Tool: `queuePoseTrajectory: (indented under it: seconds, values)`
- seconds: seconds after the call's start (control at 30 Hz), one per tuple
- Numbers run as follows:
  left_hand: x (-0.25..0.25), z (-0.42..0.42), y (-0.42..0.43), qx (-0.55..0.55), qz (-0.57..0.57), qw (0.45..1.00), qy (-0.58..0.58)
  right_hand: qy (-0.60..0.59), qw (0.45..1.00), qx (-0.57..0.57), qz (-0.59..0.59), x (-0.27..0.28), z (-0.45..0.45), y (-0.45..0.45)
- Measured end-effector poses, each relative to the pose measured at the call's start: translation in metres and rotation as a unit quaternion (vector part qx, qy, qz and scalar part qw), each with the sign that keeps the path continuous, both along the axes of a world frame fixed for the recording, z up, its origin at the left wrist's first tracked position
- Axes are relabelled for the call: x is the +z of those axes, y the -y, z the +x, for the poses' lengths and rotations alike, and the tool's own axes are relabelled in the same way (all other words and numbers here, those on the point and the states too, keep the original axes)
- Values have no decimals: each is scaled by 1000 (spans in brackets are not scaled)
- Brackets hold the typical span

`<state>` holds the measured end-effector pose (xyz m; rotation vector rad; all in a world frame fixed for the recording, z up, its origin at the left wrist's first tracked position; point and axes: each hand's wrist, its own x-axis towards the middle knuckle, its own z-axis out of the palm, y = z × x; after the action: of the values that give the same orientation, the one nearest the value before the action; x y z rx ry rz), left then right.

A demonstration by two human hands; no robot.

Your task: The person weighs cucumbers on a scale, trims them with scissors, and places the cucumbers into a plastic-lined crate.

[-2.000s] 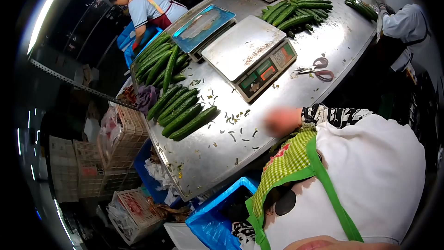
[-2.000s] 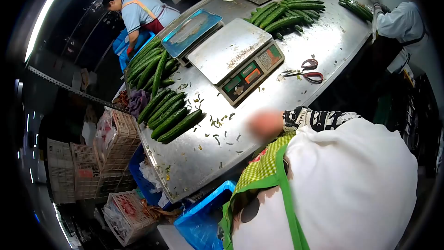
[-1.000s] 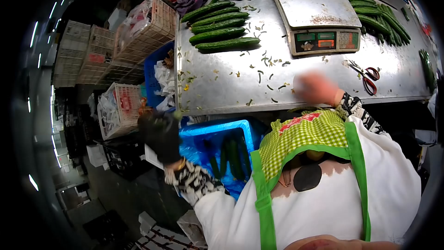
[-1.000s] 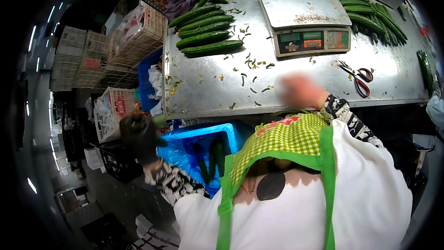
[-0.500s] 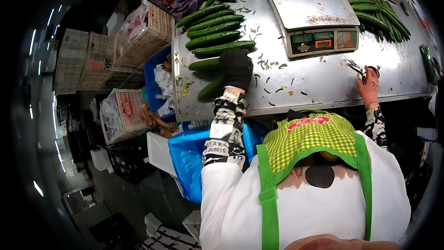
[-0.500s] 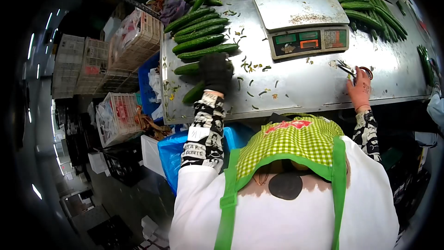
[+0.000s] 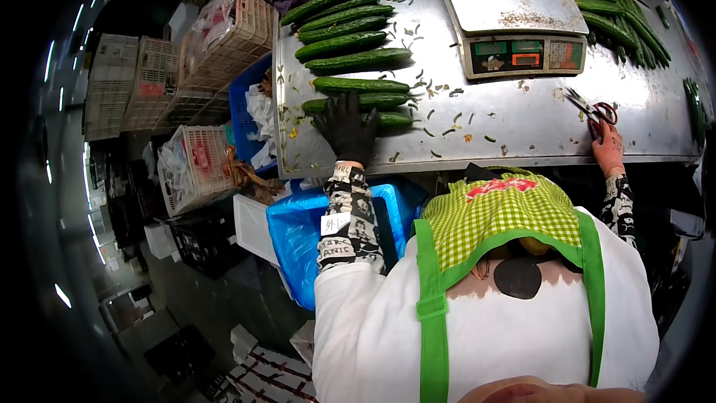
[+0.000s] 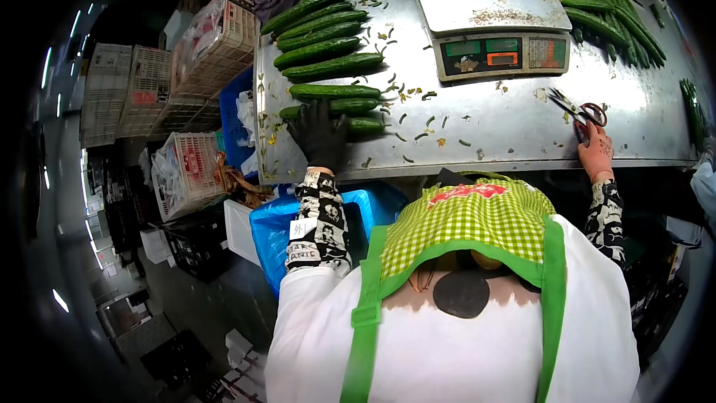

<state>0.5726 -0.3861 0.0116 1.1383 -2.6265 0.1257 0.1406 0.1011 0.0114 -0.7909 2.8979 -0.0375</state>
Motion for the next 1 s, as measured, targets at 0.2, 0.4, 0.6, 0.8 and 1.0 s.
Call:
queuePoseTrajectory:
  seconds: [0.2,0.4,0.6,0.8,1.0]
  values:
    - [-12,2,5,-62,37,995,-69,-5,995,25,-100,-5,1,14]
    - [-5,-38,12,-31,-48,996,64,-30,997,-12,-74,5,-2,27]
    - [-15,-69,5,4,-3,1000,7,53,996,-47,50,4,-9,28]
    - [5,-70,4,5,44,999,26,247,966,-61,-45,35,20,34]
    - [-4,-53,12,-65,0,997,47,418,880,39,-222,33,83,38]
